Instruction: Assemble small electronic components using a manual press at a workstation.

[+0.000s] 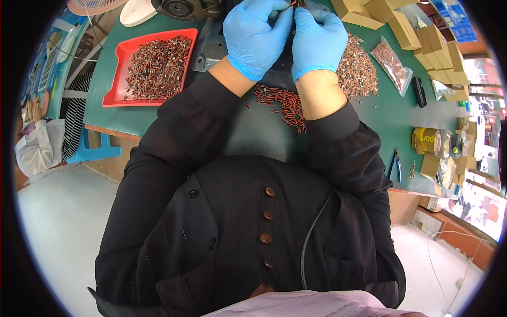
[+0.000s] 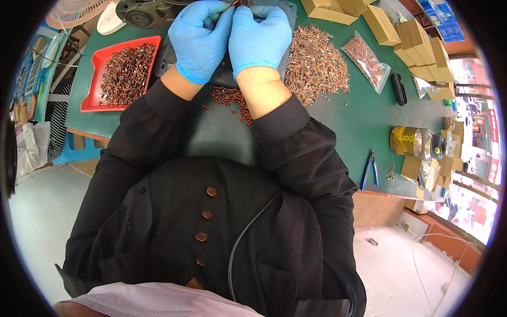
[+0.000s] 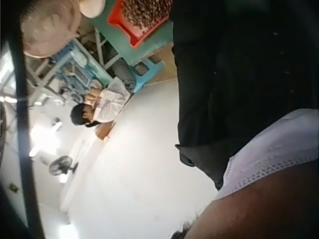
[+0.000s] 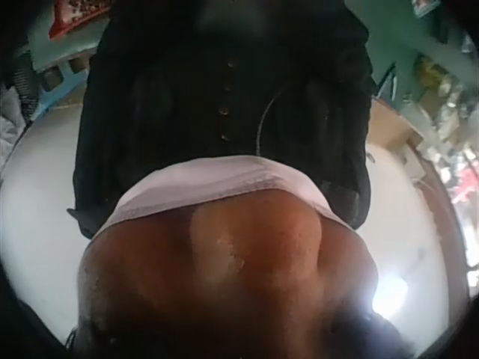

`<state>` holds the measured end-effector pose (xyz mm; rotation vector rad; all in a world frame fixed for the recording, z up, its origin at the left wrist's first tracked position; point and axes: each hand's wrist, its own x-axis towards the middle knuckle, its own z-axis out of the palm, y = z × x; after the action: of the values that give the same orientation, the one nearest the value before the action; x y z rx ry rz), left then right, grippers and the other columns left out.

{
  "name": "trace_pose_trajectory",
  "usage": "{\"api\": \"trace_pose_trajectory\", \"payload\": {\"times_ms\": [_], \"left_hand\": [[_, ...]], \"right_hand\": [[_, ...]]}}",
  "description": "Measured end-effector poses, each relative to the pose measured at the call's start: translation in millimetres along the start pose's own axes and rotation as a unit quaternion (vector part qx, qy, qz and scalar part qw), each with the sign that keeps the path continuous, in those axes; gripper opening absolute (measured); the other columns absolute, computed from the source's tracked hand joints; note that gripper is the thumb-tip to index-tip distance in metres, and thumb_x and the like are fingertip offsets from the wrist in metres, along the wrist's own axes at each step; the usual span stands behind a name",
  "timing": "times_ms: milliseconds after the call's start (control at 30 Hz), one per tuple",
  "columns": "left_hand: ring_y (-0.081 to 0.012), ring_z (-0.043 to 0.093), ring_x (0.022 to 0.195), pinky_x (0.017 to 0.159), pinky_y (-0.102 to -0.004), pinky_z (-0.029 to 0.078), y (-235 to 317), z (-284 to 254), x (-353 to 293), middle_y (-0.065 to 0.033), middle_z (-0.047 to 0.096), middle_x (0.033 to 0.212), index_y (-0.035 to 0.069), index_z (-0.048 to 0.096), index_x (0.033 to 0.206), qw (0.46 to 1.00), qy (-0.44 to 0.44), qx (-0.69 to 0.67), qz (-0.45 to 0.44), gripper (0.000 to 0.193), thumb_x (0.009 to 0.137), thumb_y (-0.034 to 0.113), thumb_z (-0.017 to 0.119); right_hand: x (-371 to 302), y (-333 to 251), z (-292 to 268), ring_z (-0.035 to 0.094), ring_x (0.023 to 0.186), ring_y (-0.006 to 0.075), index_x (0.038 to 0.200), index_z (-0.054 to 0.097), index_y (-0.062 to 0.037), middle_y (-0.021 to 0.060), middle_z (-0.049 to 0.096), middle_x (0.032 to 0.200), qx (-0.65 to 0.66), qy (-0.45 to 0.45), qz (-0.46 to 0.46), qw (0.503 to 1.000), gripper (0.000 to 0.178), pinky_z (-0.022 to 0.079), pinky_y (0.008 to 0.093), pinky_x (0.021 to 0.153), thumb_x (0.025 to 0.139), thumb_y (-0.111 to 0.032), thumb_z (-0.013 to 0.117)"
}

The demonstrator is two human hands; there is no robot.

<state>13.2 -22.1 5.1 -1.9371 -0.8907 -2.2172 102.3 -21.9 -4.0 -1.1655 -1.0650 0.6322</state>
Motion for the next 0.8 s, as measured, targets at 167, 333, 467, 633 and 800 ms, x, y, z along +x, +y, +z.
{"api": "trace_pose_trajectory", "payload": {"times_ms": [167, 333, 467, 633, 800], "left_hand": [[-0.0297, 0.057, 0.062, 0.056, -0.035, 0.046, 0, -2, 7, -0.0131, 0.058, 0.069, 0.003, 0.061, 0.075, 0.992, -0.069, 0.092, -0.041, 0.007, 0.071, 0.001, 0.067], [-0.0298, 0.058, 0.063, 0.057, -0.0351, 0.046, 5, -5, 9, -0.0129, 0.058, 0.07, 0.004, 0.061, 0.075, 0.993, -0.074, 0.082, -0.047, 0.007, 0.071, 0.002, 0.066], [-0.0298, 0.058, 0.063, 0.057, -0.0349, 0.047, -1, -1, 8, -0.0129, 0.058, 0.07, 0.004, 0.062, 0.075, 0.99, -0.087, 0.098, -0.045, 0.007, 0.071, 0.002, 0.066], [-0.0293, 0.058, 0.064, 0.058, -0.0345, 0.047, -17, 8, 2, -0.0129, 0.058, 0.07, 0.004, 0.062, 0.075, 0.993, 0.053, -0.082, 0.071, 0.006, 0.071, 0.001, 0.066], [-0.0293, 0.059, 0.065, 0.059, -0.0345, 0.047, 8, -6, 6, -0.0128, 0.059, 0.071, 0.003, 0.062, 0.075, 0.991, -0.075, 0.093, -0.056, 0.006, 0.071, 0.001, 0.066]], "right_hand": [[3, -1, 1, 0.052, 0.061, 0.0095, 0.079, 0.06, 0.0048, 0.0049, 0.06, 0.07, 0.069, -0.01, 0.006, 0.998, 0.014, 0.043, 0.0233, 0.057, 0.077, -0.008, 0.065], [4, 1, 2, 0.052, 0.063, 0.0089, 0.08, 0.061, 0.0051, 0.0037, 0.06, 0.072, 0.078, -0.013, 0.014, 0.997, 0.013, 0.042, 0.0224, 0.058, 0.077, -0.007, 0.065], [5, 1, -2, 0.052, 0.062, 0.0085, 0.082, 0.061, 0.0052, 0.0035, 0.06, 0.071, 0.089, -0.025, 0.024, 0.995, 0.013, 0.041, 0.0223, 0.058, 0.077, -0.007, 0.064], [0, -5, -1, 0.05, 0.06, 0.0078, 0.081, 0.062, 0.0051, 0.0031, 0.06, 0.07, 0.108, -0.039, 0.044, 0.992, 0.012, 0.039, 0.0223, 0.056, 0.078, -0.007, 0.064], [1, -13, -3, 0.051, 0.063, 0.0094, 0.08, 0.06, 0.0029, 0.0035, 0.058, 0.071, 0.04, -0.036, 0.049, 0.997, 0.011, 0.041, 0.0233, 0.058, 0.08, -0.007, 0.062]]}}
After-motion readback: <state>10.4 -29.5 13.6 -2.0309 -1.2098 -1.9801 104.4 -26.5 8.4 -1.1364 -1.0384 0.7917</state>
